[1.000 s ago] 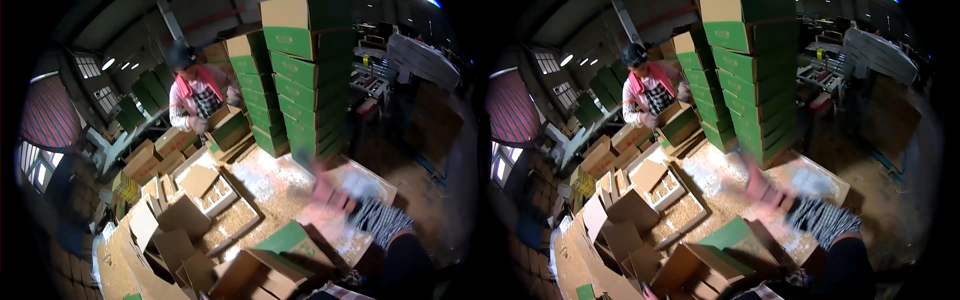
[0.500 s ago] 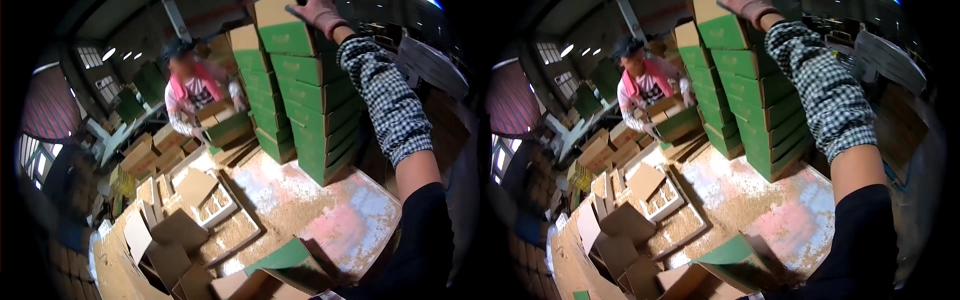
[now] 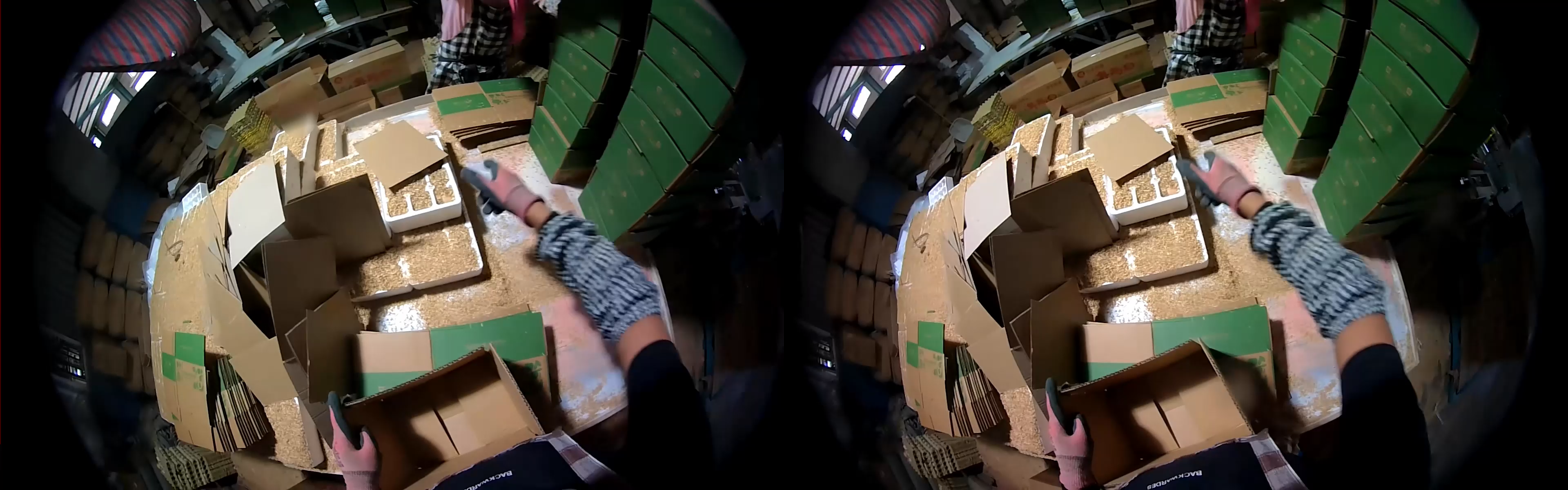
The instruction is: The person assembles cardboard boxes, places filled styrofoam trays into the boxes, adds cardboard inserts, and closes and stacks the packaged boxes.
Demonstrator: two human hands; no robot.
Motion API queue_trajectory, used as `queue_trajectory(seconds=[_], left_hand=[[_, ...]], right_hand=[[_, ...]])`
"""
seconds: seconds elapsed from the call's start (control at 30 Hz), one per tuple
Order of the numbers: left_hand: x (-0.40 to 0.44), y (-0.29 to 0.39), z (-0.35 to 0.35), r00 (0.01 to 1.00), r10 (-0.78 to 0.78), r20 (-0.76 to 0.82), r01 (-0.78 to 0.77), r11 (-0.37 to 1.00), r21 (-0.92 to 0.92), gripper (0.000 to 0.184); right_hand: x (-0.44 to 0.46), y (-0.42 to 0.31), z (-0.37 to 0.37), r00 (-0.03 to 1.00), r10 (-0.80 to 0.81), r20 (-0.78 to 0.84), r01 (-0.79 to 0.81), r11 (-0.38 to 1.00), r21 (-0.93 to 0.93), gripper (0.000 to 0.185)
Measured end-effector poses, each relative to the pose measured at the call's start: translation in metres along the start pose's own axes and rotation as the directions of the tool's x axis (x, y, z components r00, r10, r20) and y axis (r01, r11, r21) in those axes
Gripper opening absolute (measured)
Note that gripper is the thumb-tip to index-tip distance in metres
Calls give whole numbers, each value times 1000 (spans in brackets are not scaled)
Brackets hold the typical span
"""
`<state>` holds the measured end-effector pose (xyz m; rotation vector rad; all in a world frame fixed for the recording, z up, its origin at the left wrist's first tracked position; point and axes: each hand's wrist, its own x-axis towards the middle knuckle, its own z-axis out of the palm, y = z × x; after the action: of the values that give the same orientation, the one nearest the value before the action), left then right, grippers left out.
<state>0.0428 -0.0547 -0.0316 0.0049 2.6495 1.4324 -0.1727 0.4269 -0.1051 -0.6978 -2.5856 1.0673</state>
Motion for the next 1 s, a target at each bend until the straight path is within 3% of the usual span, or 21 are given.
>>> queue_trajectory(seconds=[0.03, 0.07, 0.1, 0.17, 0.23, 0.27, 0.3, 0.37, 0.4, 0.43, 0.47, 0.5, 0.53, 0.57, 0.63, 0.73, 0.77, 0.83, 0.9, 0.97, 1.0], left_hand=[[0, 1, 0, 1000, 8, 8, -8, 1000, -26, 83], [-1, 9, 1, 1000, -2, 0, 2, 1000, -17, 83], [0, 16, 3, 1000, -11, -3, 11, 1000, -9, 82], [6, 9, 2, 998, -45, -41, 42, 997, -71, 83], [2, -1, 2, 998, -49, -42, 44, 994, -97, 83], [4, 1, 4, 996, -82, -29, 75, 978, -197, 83], [5, 1, 4, 998, -49, -33, 45, 993, -113, 83], [6, -1, 4, 1000, -14, -23, 11, 992, -125, 83], [7, 0, 7, 998, -51, -31, 44, 982, -182, 82], [6, 5, 11, 993, -109, -35, 93, 948, -305, 82], [5, 3, 12, 997, -68, -33, 58, 970, -238, 81], [4, -1, 11, 999, -19, -39, 13, 986, -168, 80], [4, -1, 12, 998, -25, -52, 15, 985, -175, 80], [4, -2, 15, 997, -29, -70, 16, 983, -185, 80], [2, 3, 24, 995, -53, -85, 38, 984, -176, 79], [2, 6, 23, 994, -57, -93, 44, 990, -137, 78], [3, 7, 23, 993, -70, -91, 53, 983, -174, 79], [4, 9, 23, 991, -108, -74, 87, 965, -248, 79], [7, 13, 32, 987, -110, -117, 81, 971, -225, 79], [1, 16, 29, 989, -105, -100, 86, 981, -176, 80], [3, 14, 28, 993, -77, -86, 62, 984, -165, 80]], right_hand=[[27, 30, 66, 987, 155, 47, -152, 987, -51, 88], [6, -7, 72, 859, 376, 347, -487, 809, 330, 85], [16, 7, 102, 708, 412, 574, -681, 614, 400, 76], [23, 27, 144, 779, 402, 482, -617, 351, 704, 66], [22, 74, 137, 636, 174, 752, -770, 200, 606, 39], [3, 73, 119, 645, 239, 726, -763, 255, 594, 36], [-15, 64, 87, 660, 302, 688, -750, 310, 584, 33], [-54, 85, 49, 741, 50, 669, -671, 73, 738, 40], [-69, 98, 36, 897, -223, 383, -195, 577, 793, 52], [-72, 105, 25, 967, 58, 249, -214, 714, 666, 76], [-79, 145, 34, 990, 84, 117, -119, 934, 336, 89], [-83, 183, 48, 999, 43, -11, -44, 998, -55, 102], [-109, 150, 52, 971, 207, 122, -196, 976, -99, 120], [-126, 165, 85, 965, 90, 247, 29, 897, -442, 119], [-156, 134, 104, 819, -58, 571, 423, 734, -532, 98], [-132, 154, 85, 748, -253, 614, 572, 714, -404, 70], [-126, 155, 77, 739, -204, 642, 543, 744, -389, 68], [-119, 153, 78, 889, -134, 439, 198, 975, -103, 67], [-106, 95, 54, 966, -173, 193, 129, 967, 221, 71], [-87, 47, 35, 975, -216, -57, 222, 962, 160, 75], [-57, 74, 65, 977, -60, -206, 125, 940, 316, 77]])
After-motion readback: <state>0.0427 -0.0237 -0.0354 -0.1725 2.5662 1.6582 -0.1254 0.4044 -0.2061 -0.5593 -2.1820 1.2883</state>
